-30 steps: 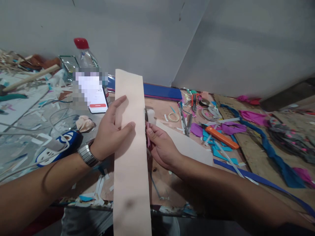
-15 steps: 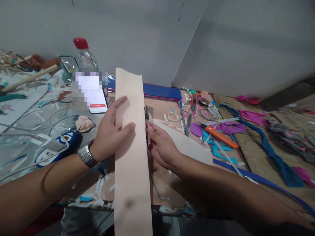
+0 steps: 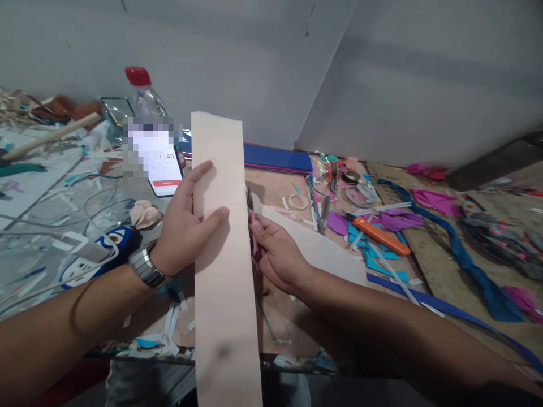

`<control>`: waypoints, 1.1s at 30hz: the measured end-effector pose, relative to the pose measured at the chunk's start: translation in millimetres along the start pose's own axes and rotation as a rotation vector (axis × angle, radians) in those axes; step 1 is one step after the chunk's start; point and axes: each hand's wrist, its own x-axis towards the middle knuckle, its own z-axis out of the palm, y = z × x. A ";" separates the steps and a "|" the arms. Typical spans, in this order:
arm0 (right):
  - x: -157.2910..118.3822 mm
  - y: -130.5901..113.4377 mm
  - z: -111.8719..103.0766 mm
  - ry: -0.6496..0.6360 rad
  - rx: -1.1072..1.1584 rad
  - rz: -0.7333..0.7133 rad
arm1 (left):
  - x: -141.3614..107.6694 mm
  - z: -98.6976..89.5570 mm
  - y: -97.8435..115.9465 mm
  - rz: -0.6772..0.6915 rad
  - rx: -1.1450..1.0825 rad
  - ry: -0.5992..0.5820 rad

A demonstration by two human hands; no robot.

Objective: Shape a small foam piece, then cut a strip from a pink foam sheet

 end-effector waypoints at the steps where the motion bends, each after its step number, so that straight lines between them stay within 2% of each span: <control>1: 0.3 -0.1 -0.2 0.000 0.001 -0.003 | 0.0 -0.1 -0.1 0.001 0.000 0.000; 14: -0.2 -0.7 1.8 0.016 0.019 0.008 | 0.3 0.8 5.0 -0.026 -0.066 -0.013; 20: -3.5 1.3 1.8 0.023 -0.011 0.010 | 7.2 -3.1 11.3 -0.004 -0.162 0.064; 26: -2.5 2.5 -1.8 -0.055 -0.089 -0.056 | 14.9 -10.3 7.8 -0.035 -0.194 0.097; 33: -4.2 0.2 -0.2 -0.101 -0.150 -0.118 | 14.1 -12.7 7.3 -0.099 -0.158 0.017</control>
